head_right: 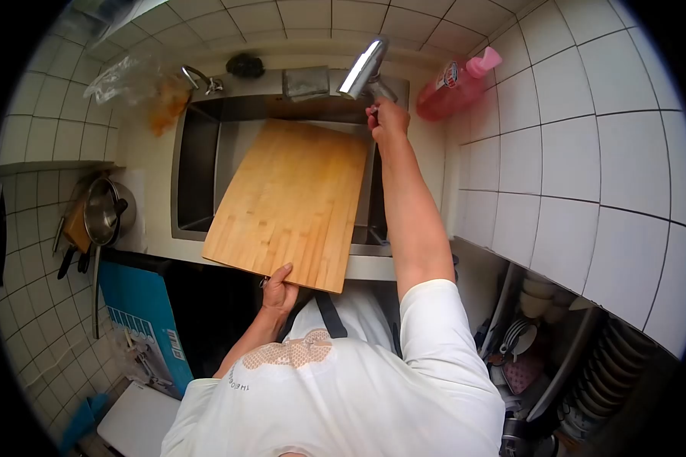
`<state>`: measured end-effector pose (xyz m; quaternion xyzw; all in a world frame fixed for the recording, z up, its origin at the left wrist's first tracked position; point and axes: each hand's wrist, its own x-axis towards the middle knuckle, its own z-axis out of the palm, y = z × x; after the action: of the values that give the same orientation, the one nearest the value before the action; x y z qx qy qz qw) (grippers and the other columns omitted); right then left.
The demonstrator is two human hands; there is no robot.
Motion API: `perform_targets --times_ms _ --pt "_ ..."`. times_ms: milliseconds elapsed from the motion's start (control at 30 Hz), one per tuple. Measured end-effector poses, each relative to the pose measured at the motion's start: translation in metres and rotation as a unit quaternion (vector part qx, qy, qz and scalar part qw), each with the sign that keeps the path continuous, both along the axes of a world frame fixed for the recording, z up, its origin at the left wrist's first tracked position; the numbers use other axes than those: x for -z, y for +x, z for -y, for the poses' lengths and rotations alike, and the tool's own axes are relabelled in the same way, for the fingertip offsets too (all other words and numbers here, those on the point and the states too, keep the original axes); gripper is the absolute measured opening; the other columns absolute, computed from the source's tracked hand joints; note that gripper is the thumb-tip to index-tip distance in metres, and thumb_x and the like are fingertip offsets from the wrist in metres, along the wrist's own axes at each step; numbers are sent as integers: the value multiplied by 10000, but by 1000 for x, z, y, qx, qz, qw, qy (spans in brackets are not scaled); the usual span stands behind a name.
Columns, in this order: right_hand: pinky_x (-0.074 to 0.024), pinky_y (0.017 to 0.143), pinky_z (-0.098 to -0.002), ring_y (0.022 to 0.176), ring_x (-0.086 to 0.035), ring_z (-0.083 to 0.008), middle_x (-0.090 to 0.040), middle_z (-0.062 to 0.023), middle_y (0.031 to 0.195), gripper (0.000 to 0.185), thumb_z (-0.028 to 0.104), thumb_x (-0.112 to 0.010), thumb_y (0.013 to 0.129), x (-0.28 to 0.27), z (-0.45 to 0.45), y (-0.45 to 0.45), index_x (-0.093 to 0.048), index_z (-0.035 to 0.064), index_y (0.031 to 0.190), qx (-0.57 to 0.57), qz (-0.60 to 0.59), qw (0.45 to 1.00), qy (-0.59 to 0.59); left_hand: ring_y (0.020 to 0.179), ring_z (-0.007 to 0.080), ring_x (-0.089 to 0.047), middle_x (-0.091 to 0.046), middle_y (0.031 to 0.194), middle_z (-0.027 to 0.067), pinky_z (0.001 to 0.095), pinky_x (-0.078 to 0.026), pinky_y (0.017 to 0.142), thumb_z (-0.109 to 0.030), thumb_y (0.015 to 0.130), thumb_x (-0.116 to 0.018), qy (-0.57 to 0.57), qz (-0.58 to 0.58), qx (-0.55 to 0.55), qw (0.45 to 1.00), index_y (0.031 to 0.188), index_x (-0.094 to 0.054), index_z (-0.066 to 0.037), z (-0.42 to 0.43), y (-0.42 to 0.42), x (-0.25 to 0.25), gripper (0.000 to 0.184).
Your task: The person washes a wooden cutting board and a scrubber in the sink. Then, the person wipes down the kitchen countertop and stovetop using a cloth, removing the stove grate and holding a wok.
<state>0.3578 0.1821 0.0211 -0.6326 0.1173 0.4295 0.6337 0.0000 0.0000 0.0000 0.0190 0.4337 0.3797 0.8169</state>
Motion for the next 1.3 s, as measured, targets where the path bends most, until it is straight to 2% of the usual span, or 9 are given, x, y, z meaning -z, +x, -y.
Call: perform_targets --times_ms 67,367,500,567,633,767,1067,1167,1300 --pt "-337 347 -218 490 -514 -148 -503 -83 608 52 38 -552 732 -3 7 5 -504 22 722 32 12 999 -10 1103 207 -499 -534 1177 53 355 -389 972 51 783 -550 -24 12 -12 1000 1211 -461 -74 4 5 -1 455" --pt "-283 346 -205 461 -458 -137 -461 -66 595 41 21 -529 716 8 5 4 -491 32 728 15 -2 999 34 1101 196 -501 -530 1184 50 351 -396 968 34 797 -571 -31 -6 1 999 1202 -467 -87 0 -4 7 435" --pt "-330 374 -226 498 -488 -144 -505 -75 628 84 104 -549 787 19 7 4 -506 43 747 -13 4 999 32 1104 190 -499 -532 1181 48 351 -398 968 28 805 -573 -53 -15 -1 999 1194 -473 -94 1 -3 6 420" --pt "-414 468 -273 577 -529 -162 -558 -79 682 223 252 -510 879 16 14 -22 -528 55 775 126 -123 971 162 1102 188 -501 -535 1178 47 348 -404 962 14 819 -567 -48 -17 8 999 1190 -475 -95 1 -3 9 398" --pt "-456 581 -320 652 -553 -180 -592 -77 737 343 368 -425 920 40 21 -56 -548 71 801 64 -197 954 217 1100 187 -503 -535 1176 47 346 -407 959 10 822 -566 -39 -15 12 999 1191 -474 -95 0 -2 8 394" --pt "-457 610 -321 651 -542 -182 -577 -67 730 292 320 -454 917 34 15 -91 -553 68 807 -79 -249 954 149 1093 183 -507 -539 1169 49 344 -415 950 -4 831 -564 -16 -21 25 999 1191 -471 -97 3 -1 8 383" --pt "-440 550 -267 603 -506 -127 -532 -33 694 239 281 -527 886 36 20 -81 -538 77 762 -290 -138 935 150 1087 192 -510 -528 1171 52 345 -433 933 7 831 -564 -29 -14 39 999 1205 -448 -79 4 1 9 401" --pt "-437 553 -268 605 -503 -125 -531 -26 696 226 273 -531 880 40 37 -83 -541 79 764 -220 -238 935 146 1084 191 -512 -530 1165 61 348 -435 930 5 831 -565 -32 -19 39 999 1200 -451 -74 5 0 11 394" --pt "-406 537 -271 585 -473 -122 -537 -23 735 150 228 -549 862 36 48 -45 -548 82 827 -200 -256 917 230 1078 191 -517 -532 1161 67 348 -442 922 0 832 -567 -28 -19 46 998 1194 -455 -70 7 -1 16 385"
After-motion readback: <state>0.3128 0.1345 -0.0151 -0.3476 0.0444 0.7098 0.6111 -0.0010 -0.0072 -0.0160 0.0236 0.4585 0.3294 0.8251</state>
